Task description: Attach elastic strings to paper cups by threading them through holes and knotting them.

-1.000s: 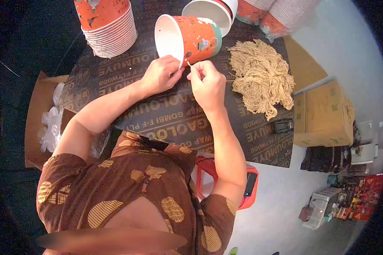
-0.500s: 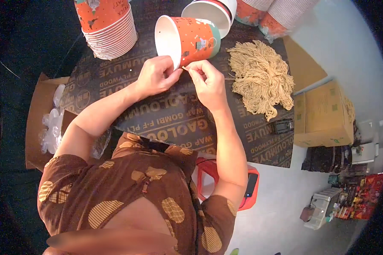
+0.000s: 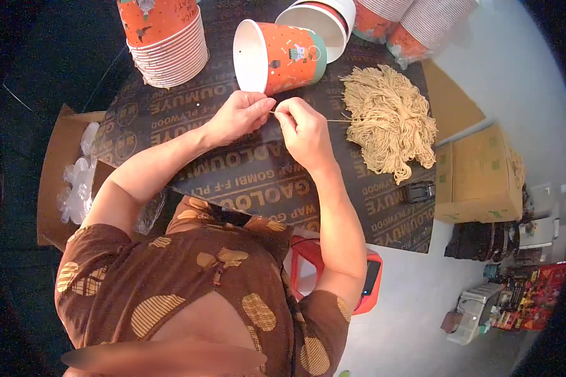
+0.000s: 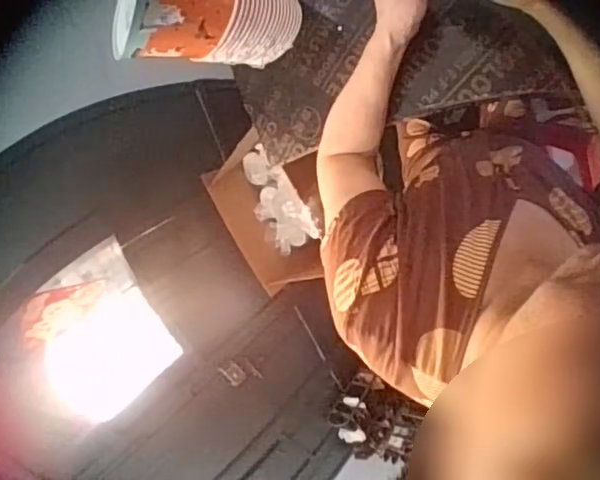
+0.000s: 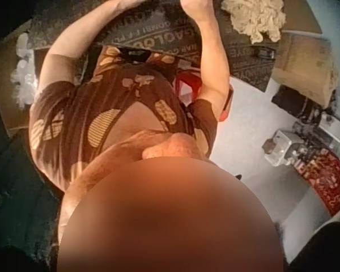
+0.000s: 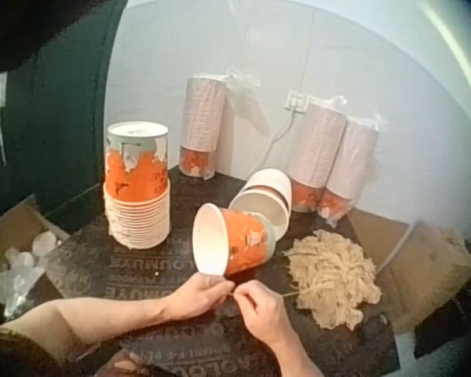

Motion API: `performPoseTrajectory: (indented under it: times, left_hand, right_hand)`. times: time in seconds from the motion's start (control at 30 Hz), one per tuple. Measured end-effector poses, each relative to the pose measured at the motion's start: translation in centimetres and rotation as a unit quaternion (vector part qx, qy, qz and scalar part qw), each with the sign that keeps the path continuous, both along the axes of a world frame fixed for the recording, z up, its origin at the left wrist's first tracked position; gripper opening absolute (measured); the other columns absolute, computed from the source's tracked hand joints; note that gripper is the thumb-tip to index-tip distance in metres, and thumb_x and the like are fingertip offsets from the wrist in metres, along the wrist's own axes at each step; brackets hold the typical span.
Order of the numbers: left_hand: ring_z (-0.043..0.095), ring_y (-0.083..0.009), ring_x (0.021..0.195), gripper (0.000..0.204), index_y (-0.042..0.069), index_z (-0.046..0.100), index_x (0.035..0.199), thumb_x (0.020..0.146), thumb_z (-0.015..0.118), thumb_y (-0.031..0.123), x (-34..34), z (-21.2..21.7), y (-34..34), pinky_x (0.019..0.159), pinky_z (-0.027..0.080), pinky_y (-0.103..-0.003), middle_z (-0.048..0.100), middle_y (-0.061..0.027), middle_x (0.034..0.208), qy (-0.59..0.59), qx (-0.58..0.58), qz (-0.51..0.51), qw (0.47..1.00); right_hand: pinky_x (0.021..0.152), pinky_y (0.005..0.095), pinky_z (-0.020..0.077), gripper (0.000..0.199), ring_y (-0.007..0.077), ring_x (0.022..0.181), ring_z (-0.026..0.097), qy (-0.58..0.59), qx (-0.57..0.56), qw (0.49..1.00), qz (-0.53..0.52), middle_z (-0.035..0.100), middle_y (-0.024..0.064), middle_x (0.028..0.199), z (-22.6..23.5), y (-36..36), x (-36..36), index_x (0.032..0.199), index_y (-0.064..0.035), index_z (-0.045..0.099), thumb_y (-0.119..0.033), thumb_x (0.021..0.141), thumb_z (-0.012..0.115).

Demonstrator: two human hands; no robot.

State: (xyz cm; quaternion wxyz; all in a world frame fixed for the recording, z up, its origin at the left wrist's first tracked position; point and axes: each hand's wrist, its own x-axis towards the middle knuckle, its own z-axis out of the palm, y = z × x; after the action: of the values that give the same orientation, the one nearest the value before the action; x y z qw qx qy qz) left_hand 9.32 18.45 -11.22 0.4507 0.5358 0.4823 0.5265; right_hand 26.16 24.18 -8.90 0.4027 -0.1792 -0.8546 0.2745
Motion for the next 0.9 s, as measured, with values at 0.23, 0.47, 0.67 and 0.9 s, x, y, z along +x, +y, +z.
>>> performPoseTrajectory:
  times: [0.23,0.47,0.67,0.9]
  left_hand:
    - [0.04,-0.0043,0.054,0.03,0.005,0.053,0.078,0.1,0.049,0.024,0.1,-0.3,0.0,0.045,0.033,-0.021,0.046,0.0041,0.063,0.034,0.047,0.018,0.998]
    - [0.043,-0.0048,0.058,0.02,0.004,0.052,0.083,0.098,0.049,0.016,0.1,0.5,-0.6,0.049,0.037,-0.021,0.049,0.002,0.07,0.079,0.06,0.039,0.994]
    - [0.048,-0.0066,0.063,0.005,0.001,0.052,0.084,0.085,0.057,0.002,-0.2,0.8,-0.7,0.054,0.041,-0.023,0.052,-0.0015,0.072,0.159,0.196,0.117,0.96]
    - [0.048,-0.0072,0.062,0.035,0.0,0.051,0.103,0.078,0.072,0.013,-1.0,0.9,0.1,0.054,0.043,-0.025,0.054,-0.0017,0.073,0.244,0.198,0.301,0.9]
  right_hand:
    - [0.057,0.0314,0.048,0.007,0.0179,0.061,0.061,0.007,-0.067,0.997,-0.033,0.062,0.0112,0.072,-0.3,-0.4,-0.7,0.086,0.0013,0.058,-0.001,0.084,0.064]
    - [0.055,0.0253,0.0448,0.007,0.008,0.059,0.055,0.013,-0.14,0.989,-0.052,0.059,0.0052,0.066,-0.8,-0.2,-0.6,0.083,0.0013,0.06,-0.004,0.085,0.065]
    - [0.055,0.0237,0.0441,0.006,0.0047,0.06,0.053,0.057,-0.147,0.986,-0.056,0.058,0.0013,0.064,-0.9,-0.1,-0.6,0.082,0.001,0.061,-0.003,0.085,0.064]
    - [0.053,0.0234,0.0436,0.004,0.0047,0.058,0.053,0.07,-0.103,0.988,-0.086,0.059,0.002,0.065,-0.2,-0.6,-0.6,0.081,0.0007,0.061,0.0,0.084,0.064]
